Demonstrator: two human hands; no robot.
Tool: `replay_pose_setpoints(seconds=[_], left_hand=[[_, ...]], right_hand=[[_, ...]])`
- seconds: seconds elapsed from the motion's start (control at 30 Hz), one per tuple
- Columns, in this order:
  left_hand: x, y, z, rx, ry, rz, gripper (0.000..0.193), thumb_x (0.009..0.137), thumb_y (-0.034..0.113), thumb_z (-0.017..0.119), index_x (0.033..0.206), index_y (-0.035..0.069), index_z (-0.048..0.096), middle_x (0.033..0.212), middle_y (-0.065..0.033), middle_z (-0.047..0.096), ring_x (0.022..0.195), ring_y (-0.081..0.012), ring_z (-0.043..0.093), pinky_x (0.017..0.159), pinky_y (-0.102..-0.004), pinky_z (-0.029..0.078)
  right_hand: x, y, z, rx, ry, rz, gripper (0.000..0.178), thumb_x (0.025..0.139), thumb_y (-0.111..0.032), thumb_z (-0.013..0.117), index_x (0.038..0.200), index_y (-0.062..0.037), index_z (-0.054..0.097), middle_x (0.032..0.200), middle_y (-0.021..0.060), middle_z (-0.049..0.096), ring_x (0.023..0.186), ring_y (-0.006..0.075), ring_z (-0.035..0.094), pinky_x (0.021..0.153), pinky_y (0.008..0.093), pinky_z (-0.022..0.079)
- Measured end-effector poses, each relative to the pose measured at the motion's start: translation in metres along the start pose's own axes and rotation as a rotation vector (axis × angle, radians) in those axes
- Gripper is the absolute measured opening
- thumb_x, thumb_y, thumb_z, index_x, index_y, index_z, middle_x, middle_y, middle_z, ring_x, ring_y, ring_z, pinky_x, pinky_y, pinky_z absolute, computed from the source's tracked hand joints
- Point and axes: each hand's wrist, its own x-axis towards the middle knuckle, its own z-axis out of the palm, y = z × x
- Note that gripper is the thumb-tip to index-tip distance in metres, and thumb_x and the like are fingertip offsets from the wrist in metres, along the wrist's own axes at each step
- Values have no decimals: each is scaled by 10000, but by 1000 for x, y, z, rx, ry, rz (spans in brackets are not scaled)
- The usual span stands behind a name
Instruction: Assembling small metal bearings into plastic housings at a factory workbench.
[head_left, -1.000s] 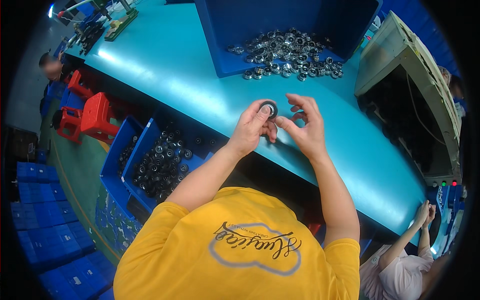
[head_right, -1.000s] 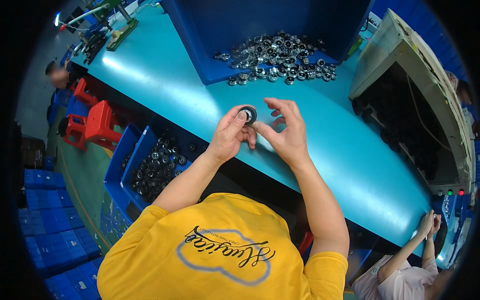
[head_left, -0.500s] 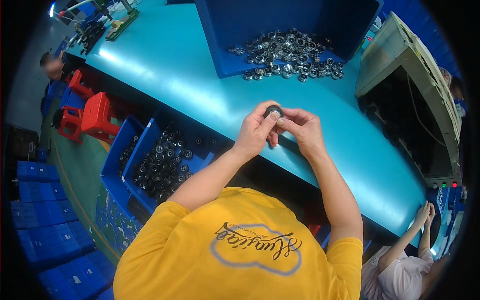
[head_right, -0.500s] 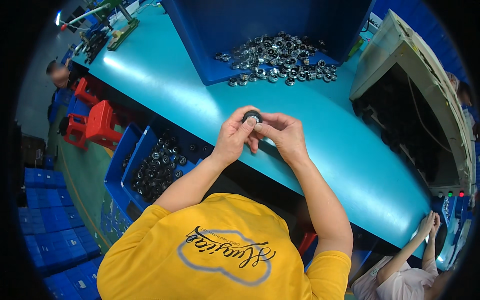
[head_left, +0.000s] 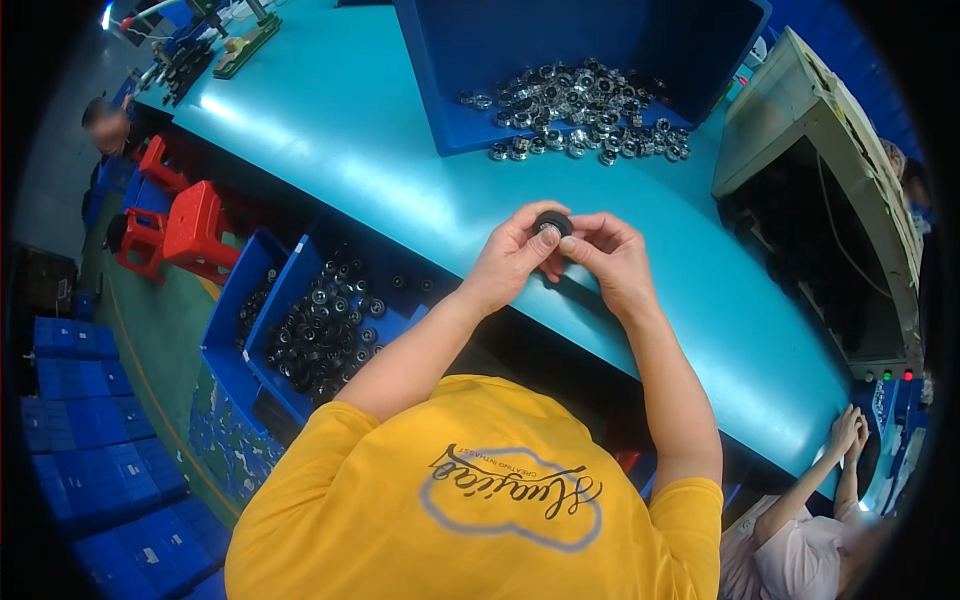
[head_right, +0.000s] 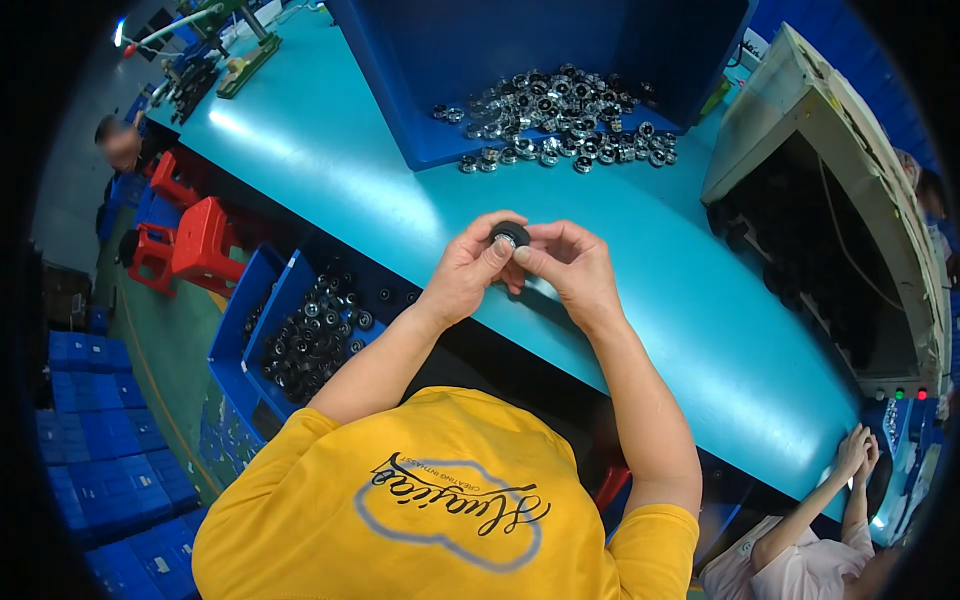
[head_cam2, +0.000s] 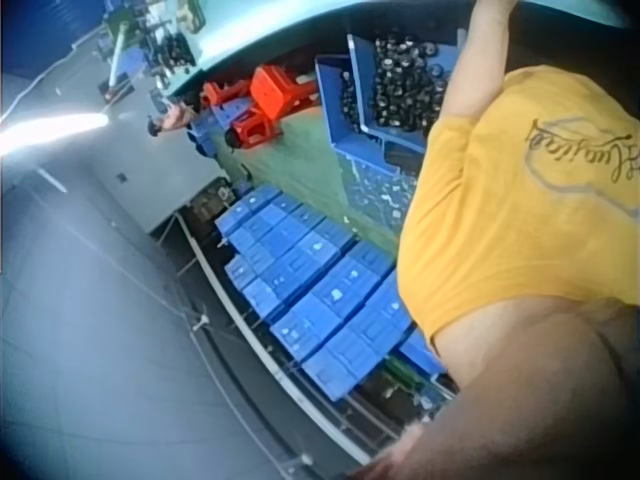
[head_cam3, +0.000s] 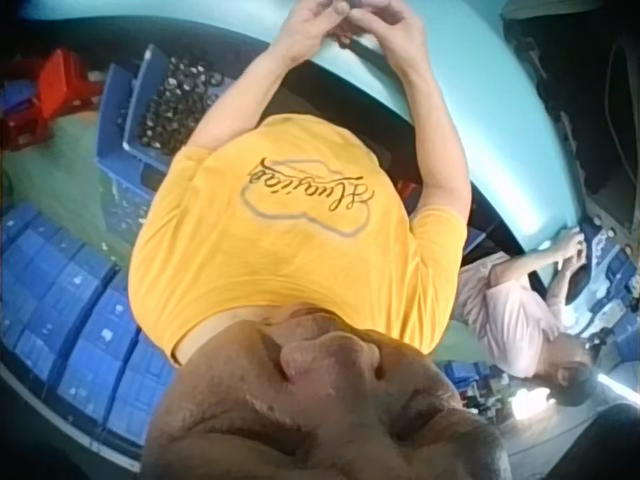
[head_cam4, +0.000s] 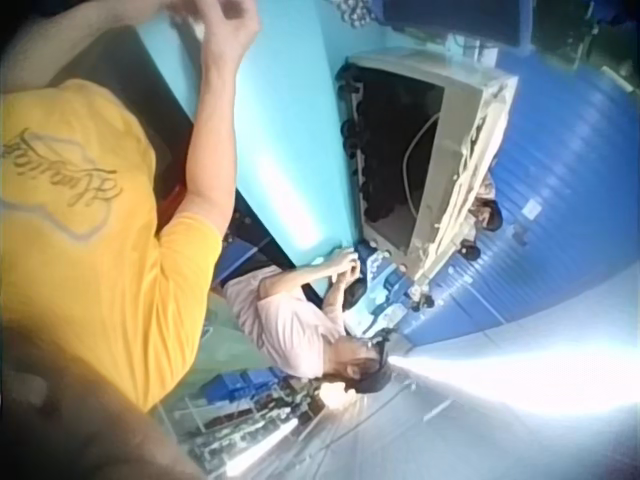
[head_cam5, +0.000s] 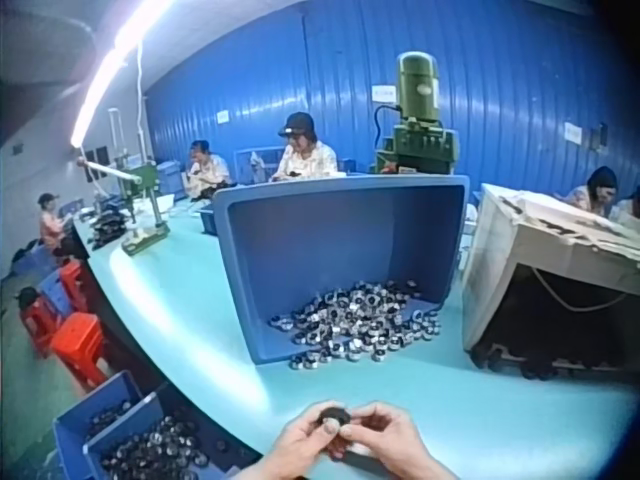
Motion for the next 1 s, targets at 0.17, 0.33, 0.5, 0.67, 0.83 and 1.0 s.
replay_pose_setpoints(seconds=[0.17,0.33,0.5,0.67,0.83,1.0], left_hand=[[0,-5,6,81,84,88,326,1027,257,651,1287,72,585,935,-11,610,734,-92,598,594,-256,558],[0,-7,18,98,235,142,229,1026,181,645,1220,61,628,862,5,581,634,-57,537,495,-207,495],[2,-3,19,124,271,83,257,1034,179,632,1265,65,633,838,3,575,626,-52,530,474,-197,485],[-2,11,10,12,122,-31,347,1062,228,590,1364,59,590,939,-24,623,710,-77,579,529,-239,537],[-3,1,10,205,195,56,302,1071,213,570,1329,66,628,907,-21,636,688,-73,585,532,-225,533],[-1,5,13,425,297,81,268,1059,177,578,1292,72,659,873,-4,625,668,-56,567,521,-213,508]], right_hand=[[-1,6,-3,-3,8,-30,229,891,-63,794,1094,11,721,1012,104,748,918,155,691,867,330,553],[-6,2,0,-47,9,-37,246,908,-92,784,1123,16,734,1025,98,748,951,149,685,893,317,543],[-5,8,1,-125,35,-71,261,905,-101,788,1132,15,738,1005,69,744,946,146,675,879,311,543],[1,6,-6,2,20,4,261,895,-102,797,1126,7,741,985,66,742,895,139,668,832,310,550],[-1,11,-6,-33,10,-30,236,895,-97,796,1102,7,749,966,70,751,849,125,679,770,280,561],[-8,12,5,-145,90,-39,215,888,-98,802,1066,13,759,951,75,758,822,120,688,725,261,566]])
